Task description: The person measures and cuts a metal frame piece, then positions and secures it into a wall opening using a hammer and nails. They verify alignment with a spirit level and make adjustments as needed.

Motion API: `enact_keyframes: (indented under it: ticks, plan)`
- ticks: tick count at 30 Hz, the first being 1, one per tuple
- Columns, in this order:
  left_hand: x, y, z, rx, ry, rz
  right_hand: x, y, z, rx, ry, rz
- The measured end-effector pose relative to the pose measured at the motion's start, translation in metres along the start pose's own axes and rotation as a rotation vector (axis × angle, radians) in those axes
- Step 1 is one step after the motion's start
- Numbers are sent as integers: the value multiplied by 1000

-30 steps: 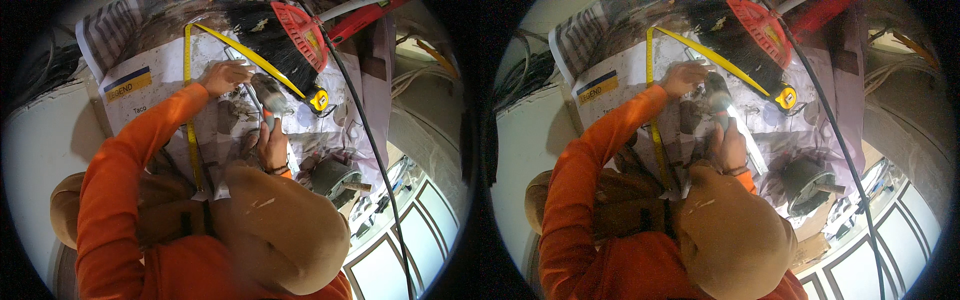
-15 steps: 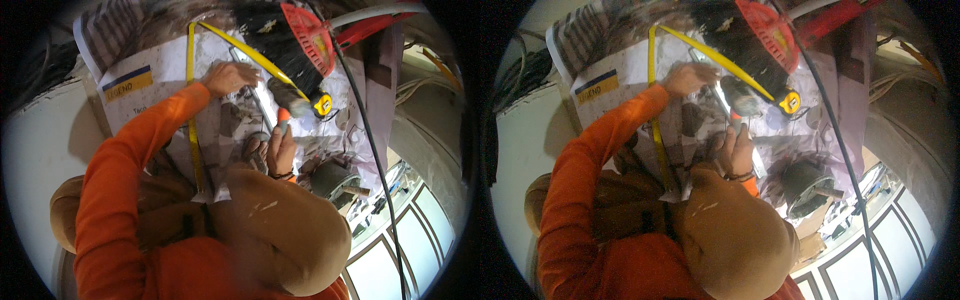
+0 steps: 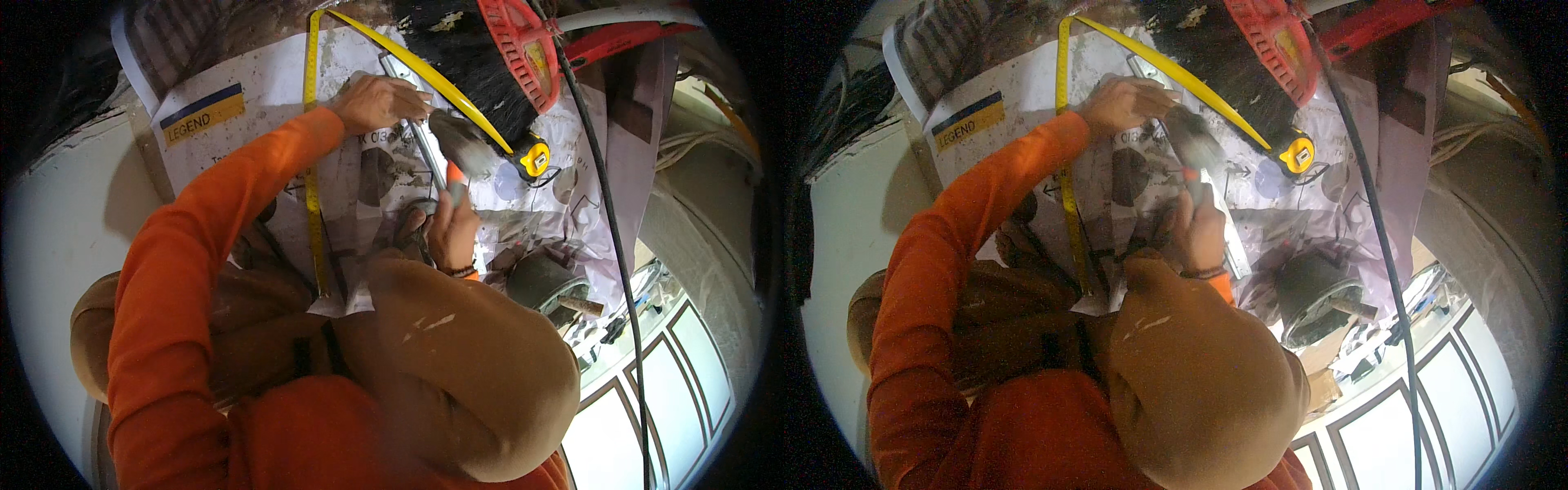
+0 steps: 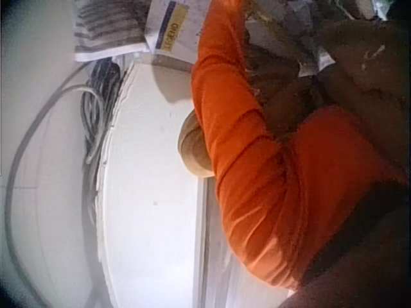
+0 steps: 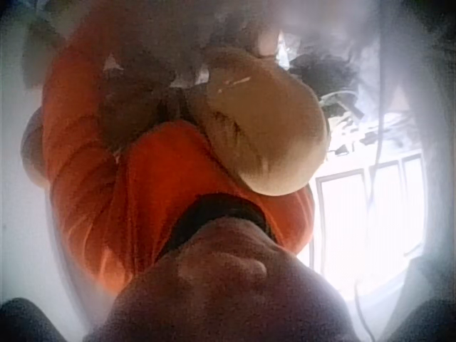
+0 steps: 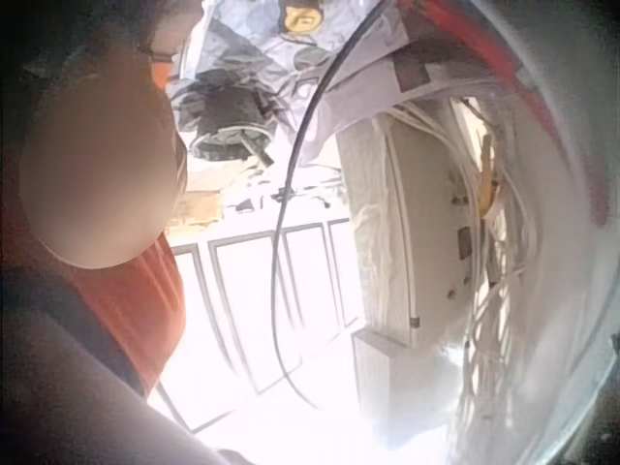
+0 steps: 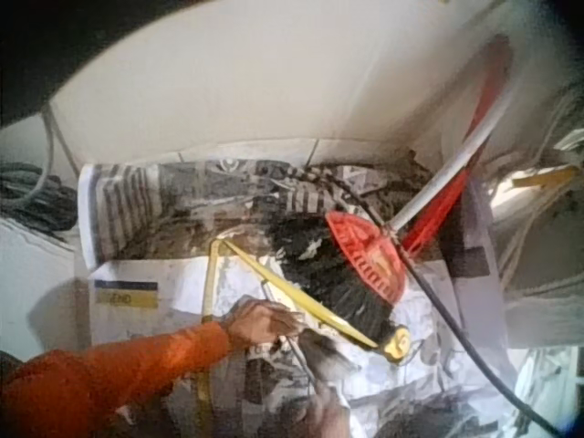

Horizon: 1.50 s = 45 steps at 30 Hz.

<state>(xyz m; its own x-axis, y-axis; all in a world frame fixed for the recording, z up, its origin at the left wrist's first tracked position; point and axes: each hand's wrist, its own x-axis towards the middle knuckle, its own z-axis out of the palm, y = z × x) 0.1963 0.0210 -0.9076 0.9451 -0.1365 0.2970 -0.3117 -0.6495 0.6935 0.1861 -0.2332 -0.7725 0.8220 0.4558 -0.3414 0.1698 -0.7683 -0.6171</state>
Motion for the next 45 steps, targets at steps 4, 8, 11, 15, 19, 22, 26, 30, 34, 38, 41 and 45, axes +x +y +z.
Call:
enact_keyframes:
  ticks: [4, 8, 11, 15, 19, 22, 26, 30, 34, 38, 41, 45]
  plan:
    - [1, 1, 7, 58, -27, -64, 13, -17, -12, 131, 70, 10]
    - [-1, -9, 7, -9, -72, 48, 2, 0, -7, 68, 27, -28]
    - [-5, -10, 21, -179, -3, -193, 10, 6, -1, -12, 4, -32]
    - [5, 1, -3, 90, -58, 45, 5, -31, -24, 258, 94, 53]
    - [-3, -2, 1, 61, -22, 5, 8, 3, 4, -25, -107, 61]
    - [0, -12, 2, 70, -87, 35, 6, 6, 4, 72, -72, 60]
    - [-3, -12, 6, 89, -111, 77, -1, -14, -13, 142, -18, 80]
    - [3, -1, -12, 19, -170, 18, 0, -15, -12, 127, 8, 50]
    - [7, 10, -25, -34, -241, -176, 10, 8, 7, 21, -111, 34]
    - [9, -2, -13, 79, -256, -64, 2, -3, -1, 124, -67, 81]
    - [12, 0, -12, 21, -221, -32, -13, 13, 9, 145, 121, -37]
    - [0, -4, -9, 141, -228, -67, 6, 11, 10, 46, -94, 113]
